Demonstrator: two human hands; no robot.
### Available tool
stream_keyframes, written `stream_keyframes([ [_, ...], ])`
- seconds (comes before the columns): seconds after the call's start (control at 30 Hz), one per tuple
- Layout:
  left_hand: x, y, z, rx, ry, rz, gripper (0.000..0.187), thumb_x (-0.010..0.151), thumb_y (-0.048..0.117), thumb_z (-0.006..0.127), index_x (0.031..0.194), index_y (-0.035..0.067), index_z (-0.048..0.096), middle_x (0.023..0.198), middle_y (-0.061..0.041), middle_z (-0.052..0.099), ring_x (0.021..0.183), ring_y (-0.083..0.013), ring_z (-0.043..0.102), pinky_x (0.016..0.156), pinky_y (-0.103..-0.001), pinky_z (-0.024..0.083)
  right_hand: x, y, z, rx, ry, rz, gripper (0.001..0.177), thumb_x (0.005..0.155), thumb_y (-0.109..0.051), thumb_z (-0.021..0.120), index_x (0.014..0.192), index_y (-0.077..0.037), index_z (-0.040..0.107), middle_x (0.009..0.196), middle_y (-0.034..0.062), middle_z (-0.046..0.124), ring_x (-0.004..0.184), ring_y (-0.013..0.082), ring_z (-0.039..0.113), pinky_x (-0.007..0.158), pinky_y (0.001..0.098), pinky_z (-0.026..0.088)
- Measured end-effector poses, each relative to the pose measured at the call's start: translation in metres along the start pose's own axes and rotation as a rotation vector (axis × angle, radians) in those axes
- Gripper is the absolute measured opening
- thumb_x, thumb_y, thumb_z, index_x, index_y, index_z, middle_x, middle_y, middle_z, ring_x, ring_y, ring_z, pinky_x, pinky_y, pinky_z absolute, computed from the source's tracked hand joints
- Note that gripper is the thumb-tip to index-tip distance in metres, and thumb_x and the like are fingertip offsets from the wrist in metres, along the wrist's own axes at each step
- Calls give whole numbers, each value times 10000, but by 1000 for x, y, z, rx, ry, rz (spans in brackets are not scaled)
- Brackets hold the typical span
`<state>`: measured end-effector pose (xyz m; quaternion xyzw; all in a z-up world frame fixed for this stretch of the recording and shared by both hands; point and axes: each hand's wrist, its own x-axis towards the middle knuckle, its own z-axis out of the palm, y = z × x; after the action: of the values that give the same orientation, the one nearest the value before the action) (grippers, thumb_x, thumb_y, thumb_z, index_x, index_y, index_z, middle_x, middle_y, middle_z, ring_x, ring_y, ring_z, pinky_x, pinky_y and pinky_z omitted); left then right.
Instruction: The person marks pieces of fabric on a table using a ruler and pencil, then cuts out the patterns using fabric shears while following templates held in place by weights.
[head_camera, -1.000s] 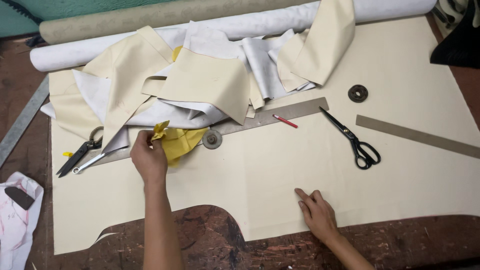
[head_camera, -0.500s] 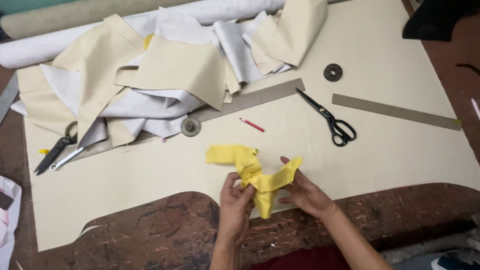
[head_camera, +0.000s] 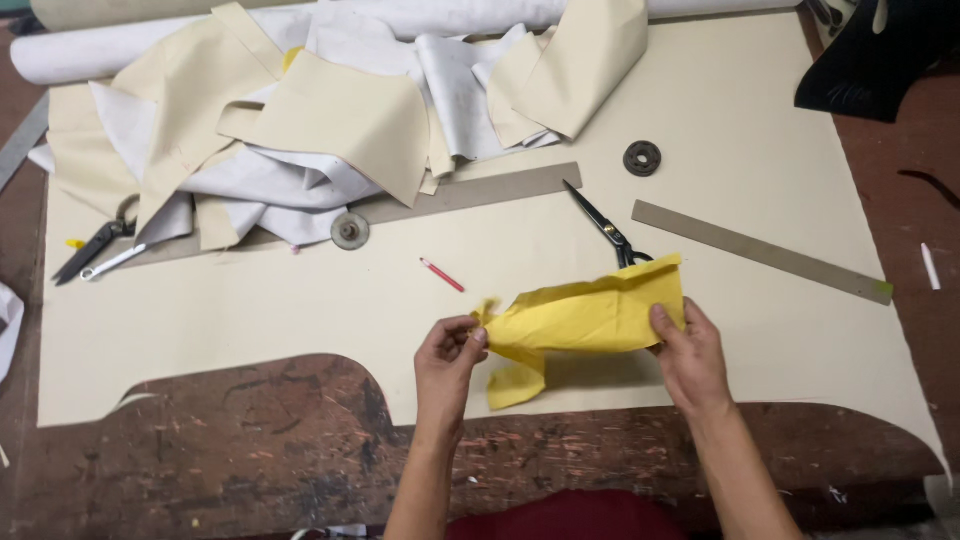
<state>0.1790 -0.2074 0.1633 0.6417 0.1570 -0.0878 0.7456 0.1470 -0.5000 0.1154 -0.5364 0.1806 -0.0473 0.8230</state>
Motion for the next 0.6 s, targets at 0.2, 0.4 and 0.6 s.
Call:
stream_keyframes([
  [0.2,-6,-15,34,82,129,92,244,914,124,737,1115,-10,701,1013,-81,713,964,-159,673,859,-314,572,21,-33,-53,72,124,-67,256,1077,-154,530,1284,-6,553,1246,124,631,1147,222,632,1050,428,531],
  [0.4,6,-32,74,654,77,289,612,837,196,793,1364,35,526,1353,-171,564,1175,-277,562,938,-426,502,45,-76,-96,60,107,-94,248,1081,-159,508,1292,-51,579,1235,70,641,1137,198,630,1019,419,522],
  [0.6,5,-134,113,1367,77,435,621,774,317,812,1313,81,614,1346,-203,582,1261,-365,507,991,-604,394,49,-70,-197,-37,280,-101,224,1161,-189,525,1307,-37,602,1206,73,620,1054,174,589,862,360,478],
])
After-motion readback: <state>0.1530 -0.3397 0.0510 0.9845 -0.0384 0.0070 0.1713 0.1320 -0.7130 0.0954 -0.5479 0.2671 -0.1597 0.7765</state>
